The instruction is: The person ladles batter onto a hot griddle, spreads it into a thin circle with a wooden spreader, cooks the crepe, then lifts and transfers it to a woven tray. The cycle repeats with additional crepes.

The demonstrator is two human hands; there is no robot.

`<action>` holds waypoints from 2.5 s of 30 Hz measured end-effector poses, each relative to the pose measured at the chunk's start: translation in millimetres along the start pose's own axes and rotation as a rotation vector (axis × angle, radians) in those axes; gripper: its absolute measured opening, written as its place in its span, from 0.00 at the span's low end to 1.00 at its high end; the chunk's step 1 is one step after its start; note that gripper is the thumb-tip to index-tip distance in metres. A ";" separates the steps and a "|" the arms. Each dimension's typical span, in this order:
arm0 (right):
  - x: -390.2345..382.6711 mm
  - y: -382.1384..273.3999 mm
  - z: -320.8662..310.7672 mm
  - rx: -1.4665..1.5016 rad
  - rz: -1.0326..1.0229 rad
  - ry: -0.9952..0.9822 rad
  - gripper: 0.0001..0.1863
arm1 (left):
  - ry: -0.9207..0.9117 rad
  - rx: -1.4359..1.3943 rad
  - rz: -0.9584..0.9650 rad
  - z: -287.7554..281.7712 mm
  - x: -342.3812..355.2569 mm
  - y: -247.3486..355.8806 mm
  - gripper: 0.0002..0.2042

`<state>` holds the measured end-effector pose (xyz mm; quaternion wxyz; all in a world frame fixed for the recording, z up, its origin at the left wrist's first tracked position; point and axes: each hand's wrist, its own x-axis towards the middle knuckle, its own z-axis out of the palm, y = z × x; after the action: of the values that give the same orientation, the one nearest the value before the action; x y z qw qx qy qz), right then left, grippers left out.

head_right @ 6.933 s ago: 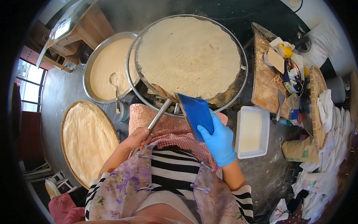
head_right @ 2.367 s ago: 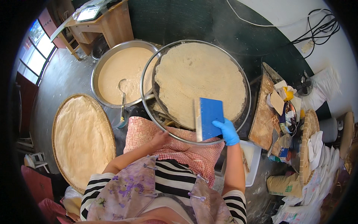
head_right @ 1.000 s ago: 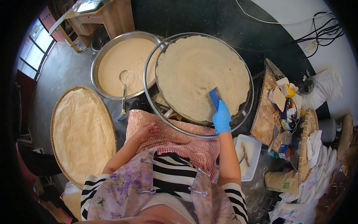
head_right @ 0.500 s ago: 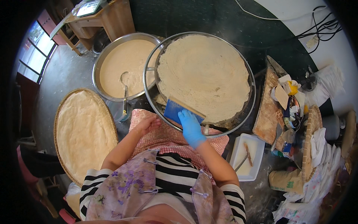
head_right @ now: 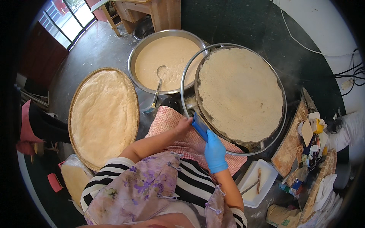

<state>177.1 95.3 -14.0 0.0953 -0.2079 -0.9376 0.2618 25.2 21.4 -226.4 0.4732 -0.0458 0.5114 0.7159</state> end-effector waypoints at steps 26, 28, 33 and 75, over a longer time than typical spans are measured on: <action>77.6 -19.9 35.0 0.121 0.115 -0.063 0.18 | -0.028 -0.051 -0.002 -35.0 18.8 105.9 0.07; 80.8 -20.6 33.0 0.051 0.101 -0.056 0.18 | -0.004 0.135 -0.042 -32.4 16.1 92.2 0.08; 83.0 -16.8 30.5 -0.107 0.016 -0.094 0.17 | -0.272 -0.365 -0.290 1.0 -29.1 -15.4 0.11; 148.5 2.0 43.5 -0.174 -0.211 0.158 0.04 | 0.168 -0.077 0.085 -11.0 8.7 81.6 0.10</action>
<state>32.3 142.5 -41.4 0.1776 -0.1358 -0.9629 0.1511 -43.3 16.0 -180.2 0.3959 -0.1020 0.5229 0.7480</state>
